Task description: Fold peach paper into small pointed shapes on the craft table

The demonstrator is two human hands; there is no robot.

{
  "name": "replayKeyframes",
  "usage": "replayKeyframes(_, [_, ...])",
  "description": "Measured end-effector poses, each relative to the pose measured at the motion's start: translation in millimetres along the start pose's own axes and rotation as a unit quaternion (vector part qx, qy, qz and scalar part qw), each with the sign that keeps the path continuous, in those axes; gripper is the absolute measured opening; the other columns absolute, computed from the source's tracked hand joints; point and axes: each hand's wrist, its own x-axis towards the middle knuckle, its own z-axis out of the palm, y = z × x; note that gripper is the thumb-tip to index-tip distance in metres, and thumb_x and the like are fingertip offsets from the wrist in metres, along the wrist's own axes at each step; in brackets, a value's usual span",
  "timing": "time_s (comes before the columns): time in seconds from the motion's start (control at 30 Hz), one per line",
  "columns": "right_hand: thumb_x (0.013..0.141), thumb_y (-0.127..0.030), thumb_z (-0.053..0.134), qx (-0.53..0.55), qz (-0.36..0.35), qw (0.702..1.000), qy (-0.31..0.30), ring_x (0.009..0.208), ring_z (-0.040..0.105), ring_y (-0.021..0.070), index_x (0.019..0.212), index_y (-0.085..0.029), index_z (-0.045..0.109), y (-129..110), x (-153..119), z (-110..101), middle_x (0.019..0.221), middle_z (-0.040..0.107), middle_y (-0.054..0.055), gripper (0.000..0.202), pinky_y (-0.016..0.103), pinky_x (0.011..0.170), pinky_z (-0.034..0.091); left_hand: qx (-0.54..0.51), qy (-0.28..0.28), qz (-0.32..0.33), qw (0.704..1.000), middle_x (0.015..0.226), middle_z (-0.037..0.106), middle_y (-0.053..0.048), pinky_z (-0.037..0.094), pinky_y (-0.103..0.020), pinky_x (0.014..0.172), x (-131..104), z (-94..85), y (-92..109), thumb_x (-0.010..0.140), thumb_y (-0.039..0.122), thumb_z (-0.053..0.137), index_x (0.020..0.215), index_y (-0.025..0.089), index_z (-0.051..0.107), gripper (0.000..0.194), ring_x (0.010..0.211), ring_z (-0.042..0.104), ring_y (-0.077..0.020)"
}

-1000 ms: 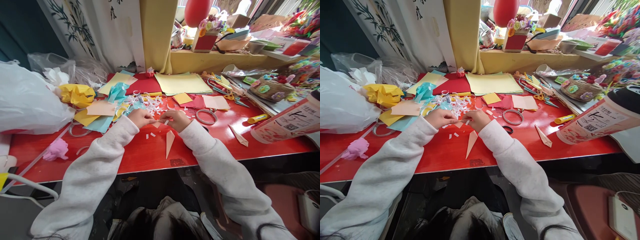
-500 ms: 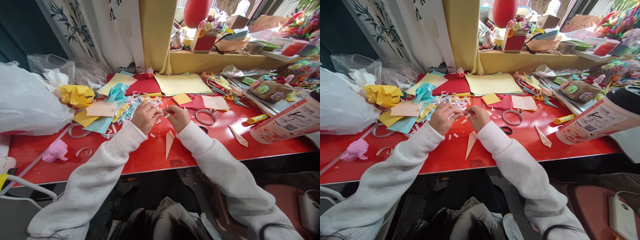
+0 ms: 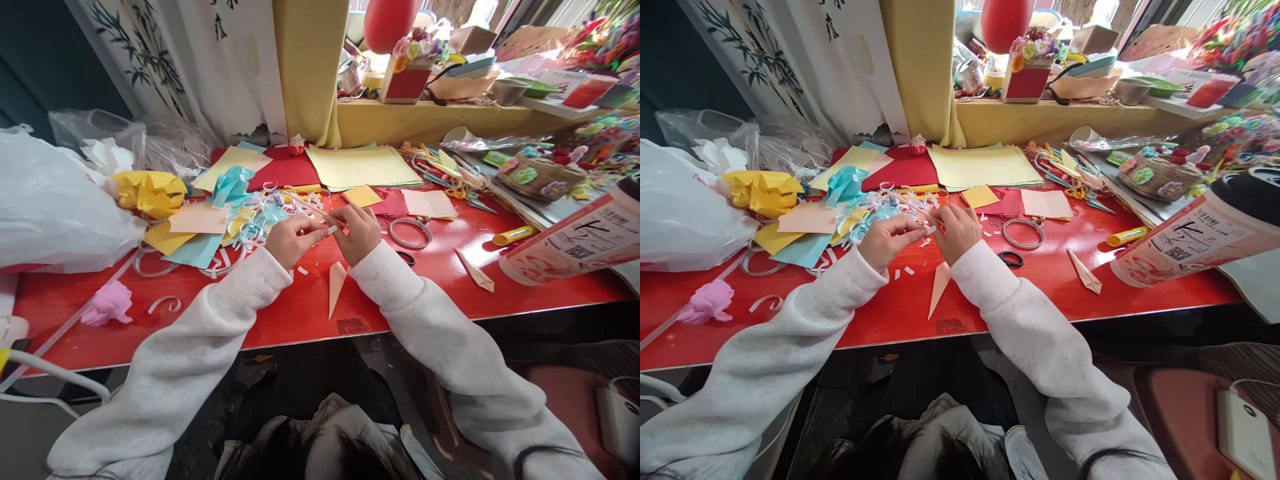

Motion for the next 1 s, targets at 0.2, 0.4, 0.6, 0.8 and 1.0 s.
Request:
replayKeyframes(0.2, [0.077,-0.034,0.046,0.126,0.089,0.988,0.002,0.065,0.054,0.0134,0.075,-0.017,0.055,8,7,-4,0.073,0.060,0.004,0.019,0.028,0.064,0.041,0.126,0.074,0.080,0.986,0.075,0.060,-0.002,0.040,-0.026,0.070,4,-16.6,-1,0.073,0.032,0.052,0.072,0.017,0.062,0.018,0.072,0.050,-0.0124])
replayKeyframes(0.4, [0.073,-0.032,0.052,0.243,0.117,0.961,-0.056,0.058,0.051,0.0100,0.071,-0.015,0.058,4,7,-4,0.063,0.059,0.001,0.018,0.023,0.057,0.042,0.251,0.077,0.195,0.945,0.073,0.057,-0.004,0.040,-0.027,0.070,12,-20.1,-14,0.077,0.024,0.047,0.071,0.016,0.060,0.017,0.074,0.048,-0.0147])
replayKeyframes(0.6, [0.070,-0.034,0.055,0.344,0.146,0.920,-0.118,0.055,0.049,0.0083,0.071,-0.012,0.060,2,7,-4,0.063,0.057,0.002,0.022,0.023,0.054,0.042,0.307,0.074,0.253,0.914,0.070,0.054,-0.004,0.039,-0.028,0.068,12,-20.0,-19,0.080,0.017,0.039,0.070,0.018,0.058,0.022,0.073,0.043,-0.0156])
replayKeyframes(0.8, [0.065,-0.034,0.060,0.411,0.202,0.876,-0.153,0.051,0.047,0.0072,0.066,-0.011,0.060,2,10,-5,0.055,0.054,0.000,0.022,0.021,0.049,0.038,0.354,0.087,0.309,0.879,0.067,0.053,-0.005,0.038,-0.028,0.064,13,-21.5,-22,0.080,0.013,0.035,0.067,0.016,0.056,0.025,0.069,0.040,-0.0157])
replayKeyframes(1.0, [0.063,-0.034,0.061,0.431,0.225,0.857,-0.172,0.050,0.047,0.0063,0.065,-0.011,0.060,2,10,-6,0.054,0.053,-0.001,0.023,0.021,0.050,0.037,0.376,0.093,0.333,0.859,0.065,0.053,-0.005,0.037,-0.028,0.061,14,-22.5,-22,0.080,0.012,0.036,0.067,0.016,0.056,0.024,0.067,0.040,-0.0155])
